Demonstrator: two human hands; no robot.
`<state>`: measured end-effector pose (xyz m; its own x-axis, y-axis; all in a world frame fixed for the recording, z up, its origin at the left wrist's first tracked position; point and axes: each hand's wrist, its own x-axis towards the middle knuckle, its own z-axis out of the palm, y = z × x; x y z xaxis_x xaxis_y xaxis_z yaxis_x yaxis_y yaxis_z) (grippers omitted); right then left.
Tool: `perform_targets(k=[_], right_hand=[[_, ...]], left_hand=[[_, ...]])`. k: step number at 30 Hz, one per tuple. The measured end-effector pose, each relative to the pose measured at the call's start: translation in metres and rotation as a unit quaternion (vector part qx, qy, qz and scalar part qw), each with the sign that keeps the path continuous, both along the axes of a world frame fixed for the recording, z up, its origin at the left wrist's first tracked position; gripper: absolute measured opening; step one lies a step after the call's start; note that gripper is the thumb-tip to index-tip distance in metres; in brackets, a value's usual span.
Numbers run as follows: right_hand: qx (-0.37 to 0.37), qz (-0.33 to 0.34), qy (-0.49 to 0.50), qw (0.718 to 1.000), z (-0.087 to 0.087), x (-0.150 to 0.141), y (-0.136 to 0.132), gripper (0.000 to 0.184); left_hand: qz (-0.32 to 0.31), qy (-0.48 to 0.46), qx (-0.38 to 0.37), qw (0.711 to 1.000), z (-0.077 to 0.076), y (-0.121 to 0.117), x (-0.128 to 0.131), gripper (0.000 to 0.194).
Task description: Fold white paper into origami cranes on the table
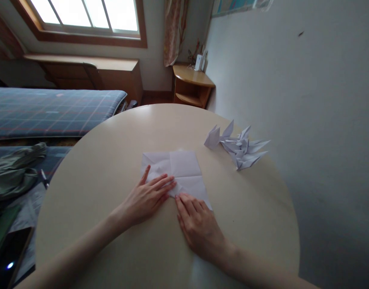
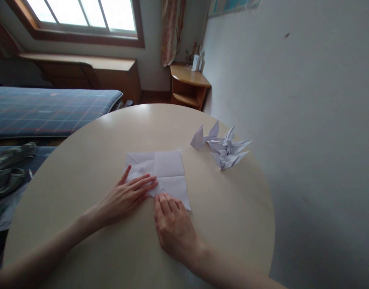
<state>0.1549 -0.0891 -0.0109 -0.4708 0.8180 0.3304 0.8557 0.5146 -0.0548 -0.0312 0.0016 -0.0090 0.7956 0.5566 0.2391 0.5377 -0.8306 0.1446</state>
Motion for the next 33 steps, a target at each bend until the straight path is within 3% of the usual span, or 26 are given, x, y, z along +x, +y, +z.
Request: perform_targets(k=[8, 16, 33], right_hand=[[-0.027, -0.036, -0.001, 0.999, 0.008, -0.003, -0.004, 0.046], [-0.053, -0.063, 0.025, 0.996, 0.019, 0.016, -0.004, 0.041], [-0.046, -0.122, 0.037, 0.991, 0.023, 0.055, -0.026, 0.043]], left_hand=[[-0.007, 0.012, 0.046, 0.999, -0.006, -0.004, 0.001, 0.040], [-0.006, 0.014, 0.054, 0.998, -0.004, -0.004, 0.001, 0.039], [-0.002, 0.014, 0.052, 0.999, -0.005, -0.003, 0.001, 0.038]])
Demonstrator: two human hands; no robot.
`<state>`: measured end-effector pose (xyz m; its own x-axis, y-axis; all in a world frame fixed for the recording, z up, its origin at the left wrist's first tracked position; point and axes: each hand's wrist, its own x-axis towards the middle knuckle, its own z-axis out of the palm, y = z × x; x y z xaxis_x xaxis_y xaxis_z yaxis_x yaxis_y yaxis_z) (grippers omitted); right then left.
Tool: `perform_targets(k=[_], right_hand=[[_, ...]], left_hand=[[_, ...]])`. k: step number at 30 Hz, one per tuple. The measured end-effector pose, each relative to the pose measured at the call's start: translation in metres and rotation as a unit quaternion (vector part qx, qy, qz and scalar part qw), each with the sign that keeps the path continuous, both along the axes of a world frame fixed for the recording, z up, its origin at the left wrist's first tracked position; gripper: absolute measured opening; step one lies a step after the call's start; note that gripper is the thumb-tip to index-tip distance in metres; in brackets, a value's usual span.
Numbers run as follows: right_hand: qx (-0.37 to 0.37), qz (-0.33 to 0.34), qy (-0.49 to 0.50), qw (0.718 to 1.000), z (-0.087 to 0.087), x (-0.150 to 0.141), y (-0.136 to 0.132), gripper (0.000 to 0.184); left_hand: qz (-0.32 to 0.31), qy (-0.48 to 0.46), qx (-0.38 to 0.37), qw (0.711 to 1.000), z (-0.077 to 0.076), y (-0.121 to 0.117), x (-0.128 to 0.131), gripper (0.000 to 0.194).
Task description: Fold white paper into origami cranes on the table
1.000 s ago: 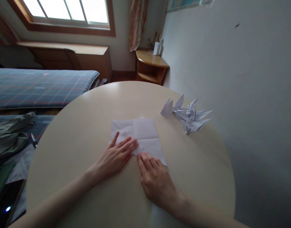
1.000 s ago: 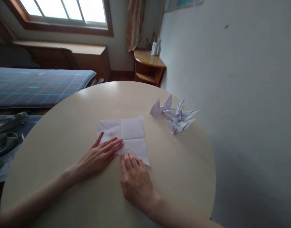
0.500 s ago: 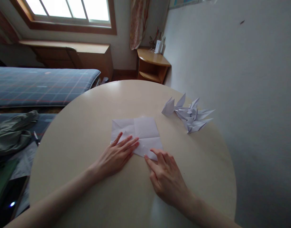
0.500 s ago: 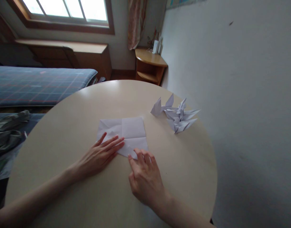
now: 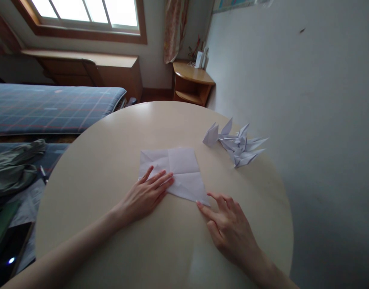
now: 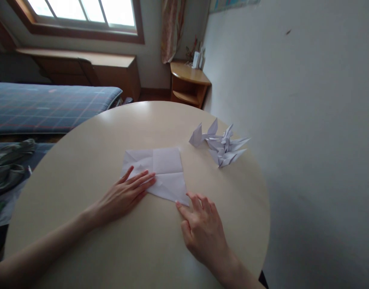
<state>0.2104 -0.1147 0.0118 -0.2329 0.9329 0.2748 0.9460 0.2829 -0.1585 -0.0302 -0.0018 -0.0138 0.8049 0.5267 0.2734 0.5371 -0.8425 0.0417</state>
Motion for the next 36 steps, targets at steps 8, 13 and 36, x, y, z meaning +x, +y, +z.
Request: perform_targets(k=[8, 13, 36], right_hand=[[0.031, 0.004, -0.034, 0.999, 0.000, 0.007, -0.008, 0.036], [0.041, -0.011, -0.045, 0.998, 0.001, 0.012, -0.013, 0.034], [-0.043, 0.158, 0.094, 0.982, 0.001, 0.030, 0.062, 0.017]], left_hand=[[0.000, 0.003, 0.011, 1.000, -0.002, 0.000, 0.000, 0.039], [0.001, 0.000, 0.007, 1.000, -0.002, 0.000, 0.000, 0.039], [-0.032, -0.039, -0.077, 0.996, 0.012, 0.020, 0.004, 0.034]])
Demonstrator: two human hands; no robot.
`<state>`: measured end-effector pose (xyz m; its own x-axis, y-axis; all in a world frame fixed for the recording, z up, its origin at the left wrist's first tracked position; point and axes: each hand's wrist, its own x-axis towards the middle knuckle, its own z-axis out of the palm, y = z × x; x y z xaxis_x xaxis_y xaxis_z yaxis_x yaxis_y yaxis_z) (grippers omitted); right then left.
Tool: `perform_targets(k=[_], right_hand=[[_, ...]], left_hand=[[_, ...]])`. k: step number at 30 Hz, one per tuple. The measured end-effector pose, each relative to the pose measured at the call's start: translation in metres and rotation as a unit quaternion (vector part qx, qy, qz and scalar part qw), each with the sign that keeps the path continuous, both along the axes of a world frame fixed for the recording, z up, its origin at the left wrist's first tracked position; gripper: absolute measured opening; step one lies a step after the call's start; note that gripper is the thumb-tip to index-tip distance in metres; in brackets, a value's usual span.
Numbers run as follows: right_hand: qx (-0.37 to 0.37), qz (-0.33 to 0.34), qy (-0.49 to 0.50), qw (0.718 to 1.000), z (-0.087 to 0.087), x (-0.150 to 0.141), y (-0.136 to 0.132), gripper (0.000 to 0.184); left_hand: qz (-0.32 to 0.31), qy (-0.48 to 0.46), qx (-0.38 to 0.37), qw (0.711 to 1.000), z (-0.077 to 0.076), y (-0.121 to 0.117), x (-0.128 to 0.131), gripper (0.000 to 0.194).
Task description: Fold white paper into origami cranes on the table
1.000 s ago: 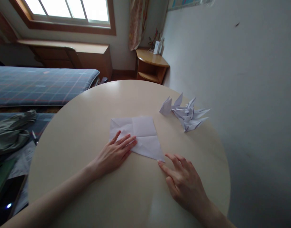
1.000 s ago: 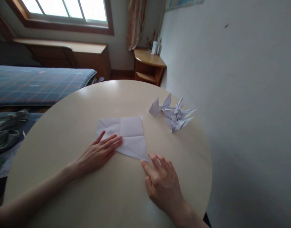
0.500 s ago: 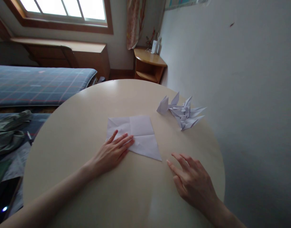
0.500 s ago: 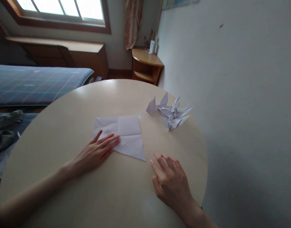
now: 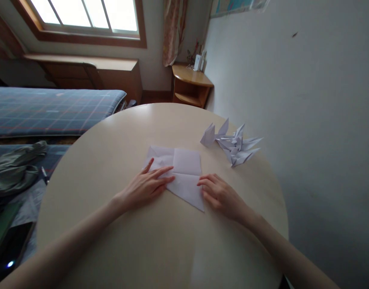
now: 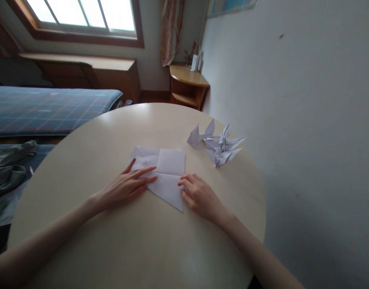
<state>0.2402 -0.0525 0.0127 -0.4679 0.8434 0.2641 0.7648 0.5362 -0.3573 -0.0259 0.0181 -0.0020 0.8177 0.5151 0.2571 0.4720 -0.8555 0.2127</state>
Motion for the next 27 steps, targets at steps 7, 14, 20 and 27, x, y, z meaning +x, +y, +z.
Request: perform_targets(k=[7, 14, 20, 27], right_hand=[[-0.028, 0.023, 0.083, 0.996, -0.017, -0.013, 0.037, 0.008], [0.037, 0.053, 0.013, 0.998, -0.022, -0.014, 0.029, 0.023], [0.082, 0.060, -0.070, 0.992, -0.014, -0.018, 0.028, 0.032], [0.096, 0.078, -0.174, 0.977, -0.008, -0.031, 0.042, 0.039]], left_hand=[[-0.015, -0.014, -0.043, 0.999, 0.004, 0.019, 0.008, 0.025], [0.016, -0.059, 0.086, 0.994, -0.004, 0.020, 0.011, 0.021], [0.087, -0.067, 0.164, 0.980, -0.006, 0.010, 0.016, 0.012], [0.068, -0.066, 0.138, 0.986, -0.004, -0.012, 0.014, 0.016]])
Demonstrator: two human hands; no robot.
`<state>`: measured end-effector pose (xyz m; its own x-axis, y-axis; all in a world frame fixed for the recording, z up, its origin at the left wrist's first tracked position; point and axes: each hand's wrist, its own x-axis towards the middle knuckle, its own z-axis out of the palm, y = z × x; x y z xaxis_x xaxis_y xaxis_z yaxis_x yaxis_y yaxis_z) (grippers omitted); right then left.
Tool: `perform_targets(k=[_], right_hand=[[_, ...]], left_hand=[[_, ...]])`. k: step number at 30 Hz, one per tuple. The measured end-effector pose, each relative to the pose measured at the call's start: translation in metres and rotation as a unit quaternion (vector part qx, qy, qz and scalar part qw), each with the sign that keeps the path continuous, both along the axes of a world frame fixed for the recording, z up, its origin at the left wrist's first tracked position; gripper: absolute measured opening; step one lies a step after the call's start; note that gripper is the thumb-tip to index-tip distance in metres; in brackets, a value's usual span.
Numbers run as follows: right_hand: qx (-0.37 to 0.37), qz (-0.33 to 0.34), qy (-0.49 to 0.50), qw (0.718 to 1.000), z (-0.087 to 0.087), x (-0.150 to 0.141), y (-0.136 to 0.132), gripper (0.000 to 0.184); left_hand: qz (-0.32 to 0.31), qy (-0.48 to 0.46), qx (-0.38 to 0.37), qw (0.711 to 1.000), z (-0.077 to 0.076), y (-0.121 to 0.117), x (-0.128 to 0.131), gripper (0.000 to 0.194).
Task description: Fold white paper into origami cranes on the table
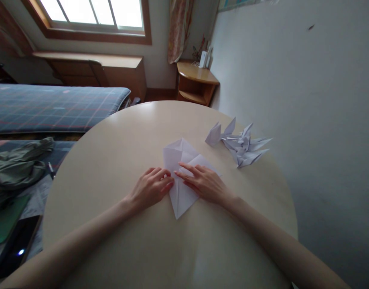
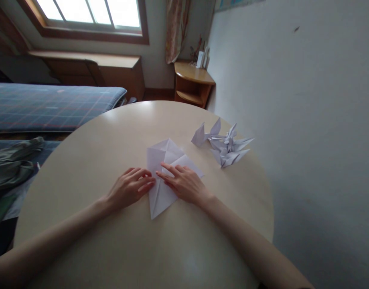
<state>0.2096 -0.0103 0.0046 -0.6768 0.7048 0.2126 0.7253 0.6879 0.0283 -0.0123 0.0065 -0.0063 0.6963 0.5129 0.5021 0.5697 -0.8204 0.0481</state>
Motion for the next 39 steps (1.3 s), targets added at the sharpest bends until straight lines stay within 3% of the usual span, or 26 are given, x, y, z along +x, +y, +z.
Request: perform_targets(k=[5, 10, 15, 28, 35, 39], right_hand=[[-0.019, 0.012, 0.063, 0.998, -0.007, -0.005, 0.007, 0.033], [-0.094, 0.059, 0.143, 0.983, -0.016, -0.004, 0.009, 0.035], [-0.151, 0.064, 0.171, 0.972, -0.020, -0.003, 0.011, 0.041], [-0.179, 0.067, 0.195, 0.962, -0.021, -0.001, 0.014, 0.041], [-0.178, 0.067, 0.183, 0.965, -0.022, -0.001, 0.014, 0.041], [-0.176, 0.068, 0.184, 0.965, -0.022, -0.001, 0.014, 0.042]], left_hand=[[-0.036, -0.013, -0.052, 0.998, -0.003, -0.023, -0.010, 0.015], [-0.050, -0.056, -0.060, 0.995, -0.006, -0.037, -0.012, 0.013], [-0.071, -0.069, -0.111, 0.989, -0.006, -0.042, -0.005, 0.017], [-0.060, -0.022, -0.192, 0.979, -0.007, -0.045, -0.004, 0.044], [-0.029, 0.044, -0.094, 0.994, -0.005, -0.055, -0.004, 0.048], [0.022, 0.055, -0.084, 0.995, -0.007, -0.061, -0.004, 0.058]])
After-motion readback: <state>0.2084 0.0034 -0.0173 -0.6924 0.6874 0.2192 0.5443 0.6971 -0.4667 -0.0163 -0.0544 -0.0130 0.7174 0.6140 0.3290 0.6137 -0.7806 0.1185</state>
